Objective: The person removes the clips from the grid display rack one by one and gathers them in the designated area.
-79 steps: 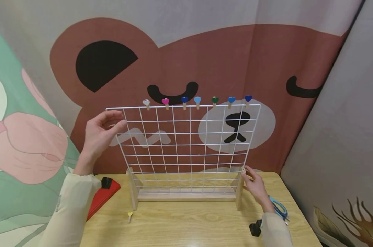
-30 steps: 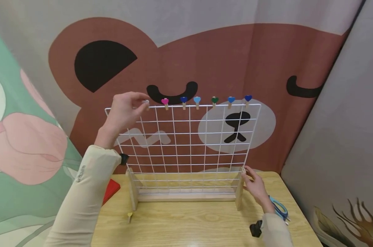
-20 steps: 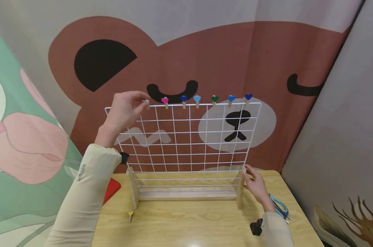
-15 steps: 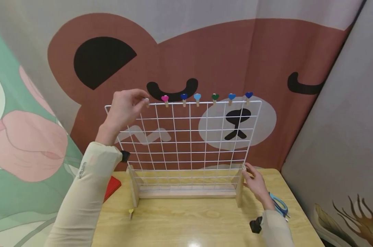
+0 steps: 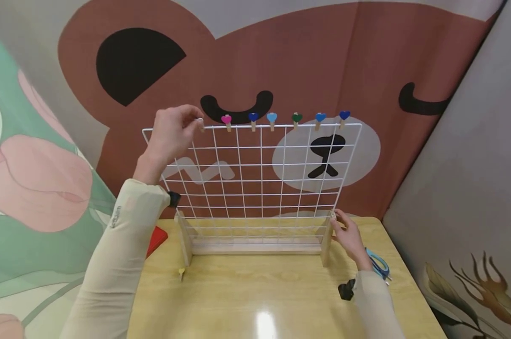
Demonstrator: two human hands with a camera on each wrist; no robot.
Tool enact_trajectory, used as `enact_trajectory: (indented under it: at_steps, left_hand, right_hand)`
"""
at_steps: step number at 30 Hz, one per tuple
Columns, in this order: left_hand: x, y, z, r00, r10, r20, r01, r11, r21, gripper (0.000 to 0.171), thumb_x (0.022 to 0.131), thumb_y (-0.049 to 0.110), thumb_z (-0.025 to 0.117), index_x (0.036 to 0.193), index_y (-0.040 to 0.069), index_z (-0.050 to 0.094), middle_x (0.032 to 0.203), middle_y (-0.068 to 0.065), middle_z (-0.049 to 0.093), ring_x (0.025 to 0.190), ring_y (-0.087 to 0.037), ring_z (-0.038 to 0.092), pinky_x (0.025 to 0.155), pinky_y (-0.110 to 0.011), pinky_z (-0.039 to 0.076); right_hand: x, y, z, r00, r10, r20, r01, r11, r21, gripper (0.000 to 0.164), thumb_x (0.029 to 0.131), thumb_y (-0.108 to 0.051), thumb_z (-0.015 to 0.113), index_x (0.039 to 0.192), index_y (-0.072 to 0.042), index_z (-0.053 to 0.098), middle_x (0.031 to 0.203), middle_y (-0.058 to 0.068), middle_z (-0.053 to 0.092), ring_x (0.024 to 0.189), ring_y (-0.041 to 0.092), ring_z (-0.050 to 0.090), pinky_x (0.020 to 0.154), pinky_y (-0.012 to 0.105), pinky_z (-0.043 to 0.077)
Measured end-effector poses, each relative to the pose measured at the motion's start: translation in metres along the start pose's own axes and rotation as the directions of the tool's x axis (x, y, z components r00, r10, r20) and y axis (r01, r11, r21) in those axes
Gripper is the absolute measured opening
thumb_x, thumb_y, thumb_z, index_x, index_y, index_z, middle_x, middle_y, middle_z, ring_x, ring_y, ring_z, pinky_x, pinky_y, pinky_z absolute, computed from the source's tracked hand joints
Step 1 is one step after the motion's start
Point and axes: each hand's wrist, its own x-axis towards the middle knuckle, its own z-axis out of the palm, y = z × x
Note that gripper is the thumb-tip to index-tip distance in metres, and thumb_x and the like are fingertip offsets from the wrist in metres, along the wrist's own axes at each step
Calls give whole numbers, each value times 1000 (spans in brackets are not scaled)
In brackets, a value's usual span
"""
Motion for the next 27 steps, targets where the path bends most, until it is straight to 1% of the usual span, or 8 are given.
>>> enact_trajectory:
  at_steps: [6, 10, 14, 16, 19, 22, 25, 27]
  left_hand:
    - [7, 4, -3, 999, 13, -38, -13, 1000, 1, 19, 97, 13, 56, 108, 2, 66, 89, -8, 69, 76, -20, 61, 72, -32, 50]
    - [7, 4, -2, 998, 9, -62, -9, 1000, 3, 20, 98, 15, 56, 108, 2, 67, 88, -8, 69, 73, -20, 61, 70, -31, 49]
    - [5, 2, -1, 996, 7, -90, -8, 1000, -5, 20, 98, 15, 56, 107, 2, 68, 86, -9, 70, 73, -20, 61, 71, -32, 49]
    - [4, 1, -1, 994, -1, -106, -2, 1000, -29, 19, 97, 14, 56, 105, 3, 69, 85, -9, 70, 73, -20, 61, 71, -31, 49]
    - [3, 1, -2, 989, -7, -148, -6, 996, -85, 17, 96, 13, 58, 102, 3, 70, 84, -8, 72, 73, -19, 64, 71, -30, 48]
    - [2, 3, -5, 985, -9, -175, -17, 989, -148, 15, 95, 13, 61, 101, 4, 71, 87, -7, 72, 78, -17, 66, 75, -29, 50]
    - [-1, 6, -7, 986, -6, -166, -28, 980, -199, 15, 93, 14, 63, 103, 5, 70, 90, -6, 72, 83, -16, 67, 80, -29, 51]
    - [-4, 6, -8, 987, 6, -158, -39, 977, -211, 16, 93, 16, 64, 104, 6, 70, 92, -6, 72, 84, -15, 67, 80, -29, 51]
  right_hand:
    - [10, -6, -1, 999, -32, -14, 32, 999, 4, 59, 104, -24, 39, 151, 3, 15, 144, 37, 25, 128, 53, 33, 87, 46, 50]
    - [10, -6, -1, 999, -31, -15, 31, 1000, 2, 58, 105, -23, 39, 151, 4, 15, 144, 37, 25, 127, 53, 33, 86, 44, 51]
    - [10, -5, -1, 1000, -28, -7, 28, 1000, 7, 59, 105, -23, 38, 151, 4, 14, 145, 37, 23, 128, 53, 32, 85, 41, 52]
    - [9, -4, -1, 1000, -24, -2, 24, 1000, 8, 59, 104, -24, 38, 151, 3, 14, 146, 37, 22, 128, 54, 31, 85, 42, 52]
    - [6, -4, 0, 1000, -10, 5, 9, 1000, 8, 60, 104, -25, 38, 152, 2, 13, 147, 36, 20, 130, 54, 29, 87, 43, 51]
    - [2, -3, 1, 1000, 3, 11, -3, 1000, 7, 61, 105, -25, 38, 152, 2, 12, 148, 36, 19, 130, 54, 29, 87, 45, 50]
    - [0, -2, 1, 1000, 10, 11, -10, 1000, 18, 60, 105, -24, 38, 152, 2, 11, 148, 36, 20, 130, 53, 29, 87, 44, 51]
    - [-2, -1, 1, 1000, 14, 14, -14, 1000, 22, 60, 105, -25, 38, 152, 2, 11, 148, 36, 20, 130, 53, 29, 87, 43, 51]
